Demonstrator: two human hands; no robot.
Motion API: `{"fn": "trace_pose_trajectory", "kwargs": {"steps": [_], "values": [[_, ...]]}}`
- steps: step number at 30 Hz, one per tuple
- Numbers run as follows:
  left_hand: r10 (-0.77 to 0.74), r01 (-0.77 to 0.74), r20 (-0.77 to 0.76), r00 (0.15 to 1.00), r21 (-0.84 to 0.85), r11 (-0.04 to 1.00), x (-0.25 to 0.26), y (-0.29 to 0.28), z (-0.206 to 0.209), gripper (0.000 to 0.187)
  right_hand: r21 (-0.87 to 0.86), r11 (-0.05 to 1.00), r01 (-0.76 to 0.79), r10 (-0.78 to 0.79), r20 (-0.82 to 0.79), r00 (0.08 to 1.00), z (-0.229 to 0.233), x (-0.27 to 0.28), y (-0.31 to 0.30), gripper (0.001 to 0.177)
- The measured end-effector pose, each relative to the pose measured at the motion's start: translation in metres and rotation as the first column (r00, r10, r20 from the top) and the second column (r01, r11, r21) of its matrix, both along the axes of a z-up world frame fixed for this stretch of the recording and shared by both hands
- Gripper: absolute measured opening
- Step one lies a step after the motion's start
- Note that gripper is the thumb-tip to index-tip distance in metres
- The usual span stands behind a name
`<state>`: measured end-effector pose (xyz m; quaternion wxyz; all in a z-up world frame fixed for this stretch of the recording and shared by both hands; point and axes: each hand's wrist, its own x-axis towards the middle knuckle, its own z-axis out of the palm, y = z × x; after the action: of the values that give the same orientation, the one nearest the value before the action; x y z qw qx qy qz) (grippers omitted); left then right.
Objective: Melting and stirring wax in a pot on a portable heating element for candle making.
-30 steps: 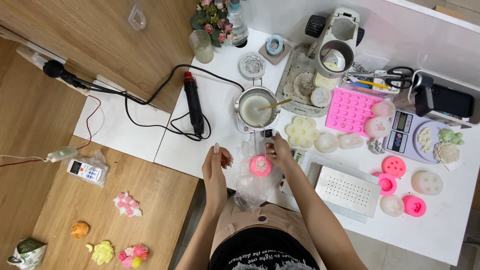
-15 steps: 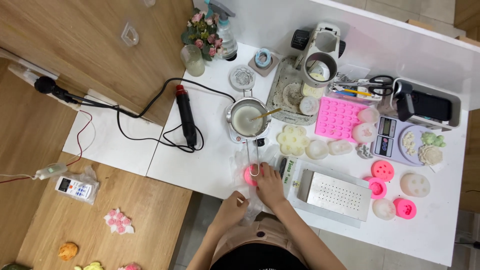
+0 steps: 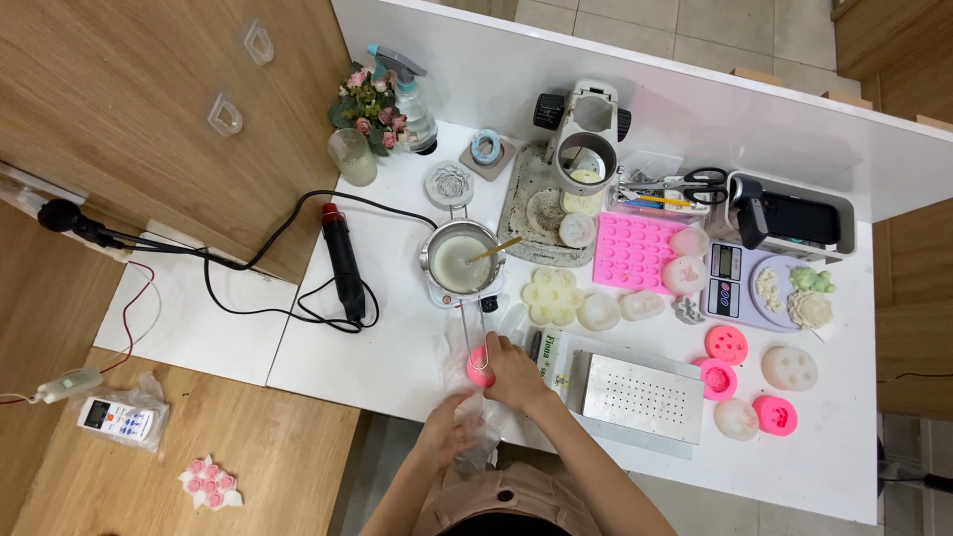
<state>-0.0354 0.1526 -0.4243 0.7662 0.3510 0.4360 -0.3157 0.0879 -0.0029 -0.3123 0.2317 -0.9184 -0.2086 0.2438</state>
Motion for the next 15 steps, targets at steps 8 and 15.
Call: {"fn": "trace_pose_trajectory", "kwargs": {"steps": [8,15], "values": [[0.057,-0.057,0.005,0.998,-0.073,0.996,-0.001,0.004,0.014,0.046,0.024,1.000,-0.010,0.015,-0.248,0.969,0.102,0.049,-0.049,0.073],[0.094,-0.092,0.256,0.962,-0.020,0.996,-0.020,0.002,0.063,0.051,-0.243,0.969,0.052,-0.010,0.172,0.985,0.095,0.157,-0.114,0.077]]}}
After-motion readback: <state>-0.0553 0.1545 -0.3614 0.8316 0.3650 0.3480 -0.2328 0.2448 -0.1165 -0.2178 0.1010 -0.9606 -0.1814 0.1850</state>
